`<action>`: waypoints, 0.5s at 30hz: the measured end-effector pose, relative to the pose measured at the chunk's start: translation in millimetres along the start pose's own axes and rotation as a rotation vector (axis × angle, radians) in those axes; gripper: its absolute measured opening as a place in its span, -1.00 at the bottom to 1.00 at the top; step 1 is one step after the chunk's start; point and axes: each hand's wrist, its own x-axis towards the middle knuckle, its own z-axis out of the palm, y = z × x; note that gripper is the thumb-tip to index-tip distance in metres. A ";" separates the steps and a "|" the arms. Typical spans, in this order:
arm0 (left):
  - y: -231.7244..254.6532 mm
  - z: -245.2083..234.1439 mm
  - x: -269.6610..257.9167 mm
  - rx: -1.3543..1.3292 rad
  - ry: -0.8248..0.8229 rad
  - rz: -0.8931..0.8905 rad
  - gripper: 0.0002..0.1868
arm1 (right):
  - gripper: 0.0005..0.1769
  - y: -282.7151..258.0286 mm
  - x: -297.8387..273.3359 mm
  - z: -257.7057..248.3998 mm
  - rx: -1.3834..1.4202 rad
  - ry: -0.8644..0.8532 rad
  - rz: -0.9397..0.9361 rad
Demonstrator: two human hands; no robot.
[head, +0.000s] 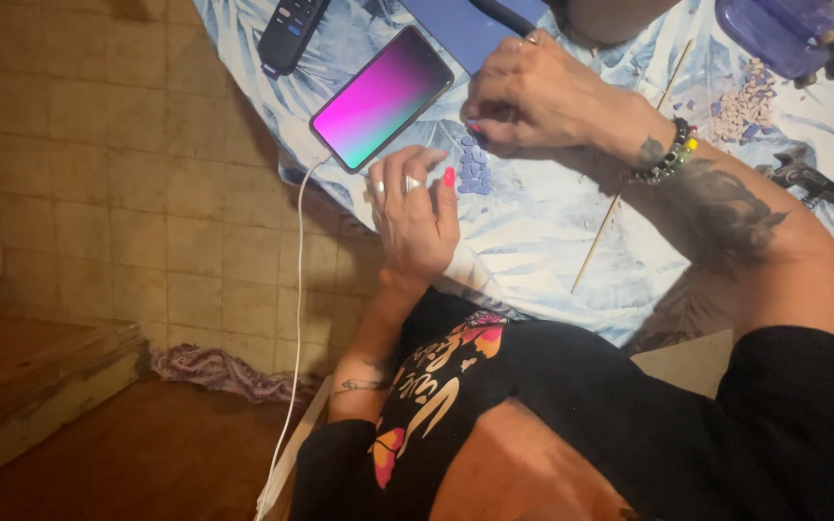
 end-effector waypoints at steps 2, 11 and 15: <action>-2.9 -1.2 3.9 0.018 -0.015 0.009 -0.83 | -0.79 2.1 3.5 2.1 0.003 0.003 -0.001; -15.1 9.4 6.3 0.114 -0.139 -0.026 -0.73 | -0.78 2.4 7.9 -5.0 -0.050 -0.054 -0.004; -18.8 14.5 6.0 0.165 -0.106 0.001 -0.70 | -0.75 8.9 -2.3 -6.7 0.024 -0.018 -0.018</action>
